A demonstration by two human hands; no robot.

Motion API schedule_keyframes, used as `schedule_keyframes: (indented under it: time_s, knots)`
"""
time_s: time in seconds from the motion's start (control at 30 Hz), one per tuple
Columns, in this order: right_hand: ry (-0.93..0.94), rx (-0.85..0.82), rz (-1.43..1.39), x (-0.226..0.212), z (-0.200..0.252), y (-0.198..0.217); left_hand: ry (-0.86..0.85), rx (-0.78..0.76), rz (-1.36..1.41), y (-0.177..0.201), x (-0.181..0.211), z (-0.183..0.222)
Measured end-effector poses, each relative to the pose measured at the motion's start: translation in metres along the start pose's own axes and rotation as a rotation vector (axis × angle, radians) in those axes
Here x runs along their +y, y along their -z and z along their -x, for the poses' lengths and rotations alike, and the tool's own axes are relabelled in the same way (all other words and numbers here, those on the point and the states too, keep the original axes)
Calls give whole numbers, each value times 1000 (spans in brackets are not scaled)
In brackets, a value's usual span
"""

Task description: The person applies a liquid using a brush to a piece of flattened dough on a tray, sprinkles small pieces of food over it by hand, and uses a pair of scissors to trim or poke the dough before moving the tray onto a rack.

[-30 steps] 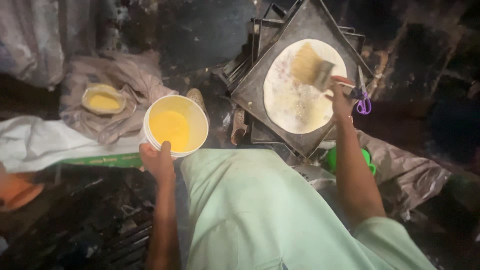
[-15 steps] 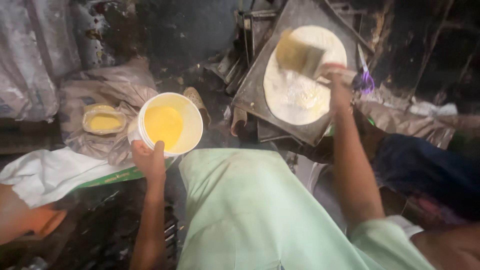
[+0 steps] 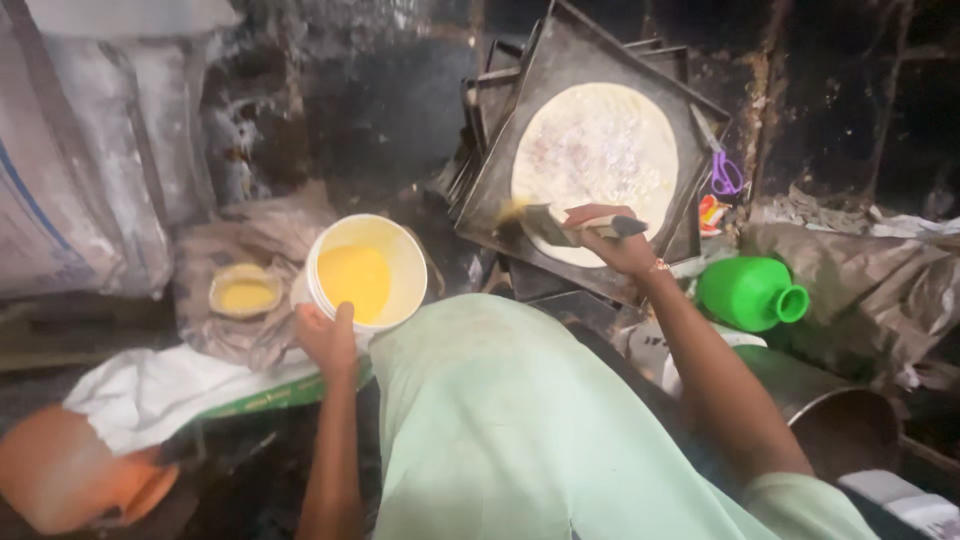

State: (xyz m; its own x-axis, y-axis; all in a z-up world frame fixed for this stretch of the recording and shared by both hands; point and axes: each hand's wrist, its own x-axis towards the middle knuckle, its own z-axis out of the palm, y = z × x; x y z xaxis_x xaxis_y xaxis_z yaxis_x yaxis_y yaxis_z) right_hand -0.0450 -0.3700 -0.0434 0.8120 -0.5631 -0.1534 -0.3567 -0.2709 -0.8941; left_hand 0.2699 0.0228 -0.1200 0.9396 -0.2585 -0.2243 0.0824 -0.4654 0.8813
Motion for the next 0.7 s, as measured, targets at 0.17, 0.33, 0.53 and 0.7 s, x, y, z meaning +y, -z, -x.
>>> schedule_keyframes:
  time_s: [0.17,0.33,0.53,0.7]
  knots:
    - [-287,389,-128,13,-18,32,188,-54,211,-11,2,19]
    - [58,828,663,16,-33,58,235,-114,289,-10,4,38]
    - [-164,524,227,55,-34,15,174,-85,325,-22,-1,54]
    - [-332,739,-443,74,-20,62,219,-5,273,-25,-8,59]
